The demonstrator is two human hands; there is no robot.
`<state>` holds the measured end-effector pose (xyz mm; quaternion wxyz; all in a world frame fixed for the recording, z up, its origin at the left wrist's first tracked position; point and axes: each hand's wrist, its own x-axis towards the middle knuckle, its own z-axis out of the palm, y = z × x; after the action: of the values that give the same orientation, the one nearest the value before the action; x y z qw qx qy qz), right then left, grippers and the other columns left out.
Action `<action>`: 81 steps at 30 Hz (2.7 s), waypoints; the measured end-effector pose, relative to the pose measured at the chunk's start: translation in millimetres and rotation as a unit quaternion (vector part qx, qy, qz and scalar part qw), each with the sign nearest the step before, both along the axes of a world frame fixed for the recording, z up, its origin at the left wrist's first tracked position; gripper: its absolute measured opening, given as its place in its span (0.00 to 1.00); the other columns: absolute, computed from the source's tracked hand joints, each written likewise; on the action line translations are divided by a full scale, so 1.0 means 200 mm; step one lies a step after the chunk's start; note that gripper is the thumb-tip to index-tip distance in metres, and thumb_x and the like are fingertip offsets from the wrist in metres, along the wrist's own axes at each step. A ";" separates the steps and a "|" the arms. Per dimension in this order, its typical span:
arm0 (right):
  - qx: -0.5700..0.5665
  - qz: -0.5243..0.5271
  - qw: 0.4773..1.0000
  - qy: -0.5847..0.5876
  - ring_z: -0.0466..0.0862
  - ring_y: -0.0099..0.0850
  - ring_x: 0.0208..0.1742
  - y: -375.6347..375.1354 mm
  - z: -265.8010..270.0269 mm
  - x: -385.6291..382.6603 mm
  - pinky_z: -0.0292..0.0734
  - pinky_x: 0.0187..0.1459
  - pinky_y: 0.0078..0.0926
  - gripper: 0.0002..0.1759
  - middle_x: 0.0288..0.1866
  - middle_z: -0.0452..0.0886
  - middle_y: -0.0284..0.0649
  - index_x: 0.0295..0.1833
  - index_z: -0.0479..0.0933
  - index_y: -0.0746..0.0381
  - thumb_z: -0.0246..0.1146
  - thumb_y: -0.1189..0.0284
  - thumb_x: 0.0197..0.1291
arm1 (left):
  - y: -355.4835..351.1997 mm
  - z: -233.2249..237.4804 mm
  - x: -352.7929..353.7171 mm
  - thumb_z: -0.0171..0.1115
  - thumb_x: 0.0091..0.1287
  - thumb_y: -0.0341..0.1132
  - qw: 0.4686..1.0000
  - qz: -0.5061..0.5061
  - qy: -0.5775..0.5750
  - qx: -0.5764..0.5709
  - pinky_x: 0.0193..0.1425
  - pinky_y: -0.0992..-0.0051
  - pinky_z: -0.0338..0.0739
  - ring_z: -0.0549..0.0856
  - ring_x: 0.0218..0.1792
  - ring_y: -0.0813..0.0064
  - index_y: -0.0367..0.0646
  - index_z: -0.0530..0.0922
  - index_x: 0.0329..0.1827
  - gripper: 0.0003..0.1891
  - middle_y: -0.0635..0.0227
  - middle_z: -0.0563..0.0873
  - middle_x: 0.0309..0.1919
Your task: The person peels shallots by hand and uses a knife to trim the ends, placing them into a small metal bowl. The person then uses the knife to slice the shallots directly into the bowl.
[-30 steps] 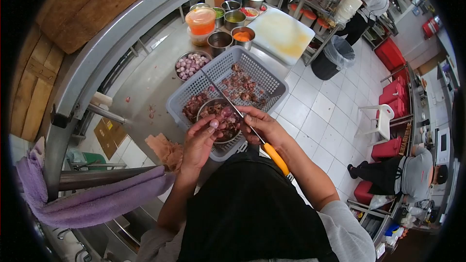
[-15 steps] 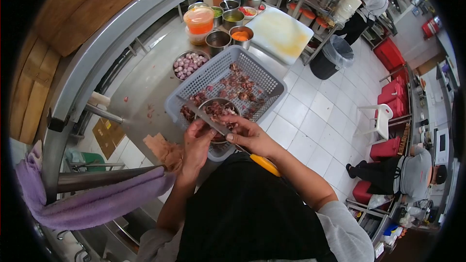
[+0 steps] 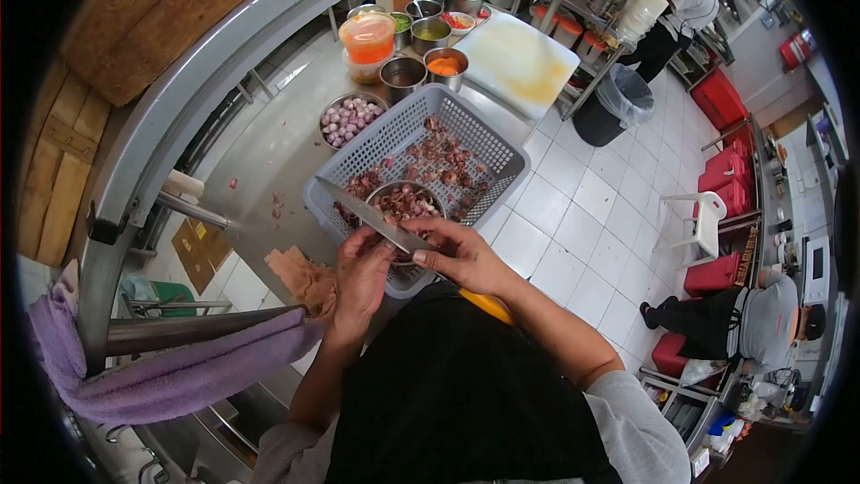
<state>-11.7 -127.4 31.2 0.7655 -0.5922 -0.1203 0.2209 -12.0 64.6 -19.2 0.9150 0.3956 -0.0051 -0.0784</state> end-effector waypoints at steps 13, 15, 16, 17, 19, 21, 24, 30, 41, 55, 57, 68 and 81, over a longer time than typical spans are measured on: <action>-0.006 -0.010 0.999 -0.035 0.75 0.15 0.37 -0.01 -0.03 -0.02 0.70 0.40 0.17 0.26 0.35 0.78 0.28 0.69 0.70 0.59 0.66 0.73 0.67 | -0.01 -0.02 0.00 0.59 0.69 0.22 1.000 0.003 -0.003 -0.027 0.65 0.66 0.74 0.82 0.56 0.69 0.38 0.76 0.58 0.15 0.63 0.83 0.53; -0.013 0.003 1.000 -0.025 0.76 0.16 0.38 -0.02 0.00 -0.01 0.71 0.41 0.17 0.26 0.35 0.78 0.28 0.69 0.70 0.59 0.66 0.73 0.68 | -0.01 0.00 0.00 0.59 0.68 0.22 0.999 -0.001 0.011 -0.030 0.65 0.66 0.74 0.82 0.55 0.69 0.38 0.76 0.58 0.16 0.63 0.83 0.53; -0.021 0.016 1.000 -0.016 0.77 0.16 0.39 -0.03 0.01 0.00 0.71 0.41 0.17 0.25 0.36 0.79 0.29 0.69 0.70 0.60 0.65 0.72 0.68 | 0.00 0.01 0.00 0.59 0.68 0.22 0.999 -0.004 0.025 -0.033 0.65 0.66 0.74 0.82 0.55 0.69 0.38 0.76 0.59 0.16 0.63 0.83 0.52; -0.020 0.015 1.000 -0.016 0.77 0.16 0.39 -0.03 0.00 0.00 0.71 0.41 0.17 0.25 0.36 0.79 0.29 0.69 0.70 0.60 0.65 0.72 0.68 | 0.00 0.00 0.00 0.59 0.68 0.22 0.999 -0.004 0.025 -0.033 0.65 0.66 0.74 0.82 0.55 0.69 0.38 0.76 0.59 0.16 0.63 0.83 0.52; 0.048 0.025 0.997 0.053 0.79 0.18 0.41 -0.04 -0.01 0.01 0.72 0.44 0.17 0.24 0.40 0.82 0.30 0.69 0.71 0.60 0.64 0.71 0.69 | 0.01 -0.01 0.01 0.60 0.68 0.22 0.998 -0.028 0.023 -0.043 0.61 0.67 0.76 0.83 0.52 0.69 0.38 0.76 0.59 0.16 0.62 0.84 0.51; 0.066 0.021 0.996 0.062 0.79 0.18 0.43 -0.04 -0.02 0.02 0.73 0.46 0.17 0.24 0.42 0.83 0.31 0.69 0.71 0.60 0.63 0.71 0.70 | 0.02 -0.01 0.02 0.59 0.68 0.22 0.998 -0.037 0.021 -0.039 0.56 0.68 0.78 0.84 0.51 0.69 0.37 0.76 0.59 0.16 0.61 0.85 0.50; 0.090 0.011 0.992 0.085 0.80 0.19 0.44 -0.05 -0.03 0.03 0.73 0.49 0.18 0.24 0.45 0.84 0.32 0.69 0.72 0.60 0.63 0.70 0.70 | 0.01 0.03 0.02 0.60 0.69 0.21 0.998 -0.047 0.026 -0.022 0.49 0.70 0.81 0.85 0.48 0.70 0.37 0.77 0.58 0.15 0.60 0.85 0.50; 0.033 -0.006 0.996 0.087 0.79 0.19 0.45 -0.09 -0.08 0.05 0.72 0.49 0.17 0.25 0.44 0.83 0.32 0.69 0.72 0.59 0.65 0.69 0.69 | 0.03 0.02 0.03 0.60 0.68 0.21 0.998 -0.045 0.038 0.030 0.48 0.72 0.80 0.85 0.47 0.71 0.37 0.77 0.57 0.15 0.61 0.86 0.48; 0.002 0.032 0.999 0.038 0.73 0.16 0.39 -0.04 -0.08 0.02 0.66 0.43 0.16 0.27 0.35 0.76 0.26 0.70 0.70 0.56 0.66 0.71 0.67 | 0.03 0.02 0.02 0.61 0.67 0.21 0.999 -0.030 0.026 0.016 0.47 0.71 0.80 0.85 0.44 0.72 0.38 0.78 0.54 0.13 0.63 0.86 0.46; -0.040 -0.005 0.999 -0.018 0.70 0.15 0.33 -0.04 -0.02 -0.01 0.65 0.35 0.17 0.28 0.32 0.74 0.26 0.70 0.70 0.56 0.68 0.69 0.66 | 0.02 0.05 0.01 0.61 0.66 0.20 0.999 -0.017 0.028 0.024 0.55 0.68 0.80 0.84 0.50 0.71 0.36 0.76 0.56 0.16 0.64 0.83 0.48; -0.039 0.012 0.999 -0.005 0.71 0.15 0.36 -0.03 -0.02 -0.02 0.64 0.36 0.15 0.30 0.35 0.71 0.25 0.71 0.68 0.57 0.68 0.74 0.65 | 0.02 0.02 0.01 0.60 0.66 0.19 0.999 -0.018 0.026 0.015 0.58 0.67 0.78 0.84 0.51 0.70 0.36 0.76 0.56 0.16 0.64 0.83 0.49; -0.060 0.033 0.997 -0.031 0.72 0.15 0.37 -0.03 0.00 -0.02 0.65 0.38 0.15 0.31 0.33 0.72 0.26 0.73 0.67 0.58 0.67 0.73 0.66 | 0.01 0.03 0.00 0.61 0.65 0.19 0.999 0.020 0.034 0.009 0.58 0.68 0.79 0.84 0.50 0.71 0.35 0.77 0.55 0.15 0.63 0.84 0.48; -0.014 0.019 0.995 0.102 0.69 0.19 0.26 -0.13 -0.09 0.04 0.64 0.28 0.17 0.31 0.27 0.69 0.30 0.77 0.62 0.54 0.58 0.59 0.73 | 0.03 0.06 0.02 0.61 0.70 0.23 0.999 -0.032 -0.013 -0.006 0.50 0.71 0.79 0.84 0.49 0.71 0.39 0.77 0.53 0.11 0.59 0.84 0.51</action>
<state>-4.5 -152.5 13.6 0.7611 -0.5751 -0.0499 0.2959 -7.1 71.4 -7.8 0.9142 0.3909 -0.0297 -0.1023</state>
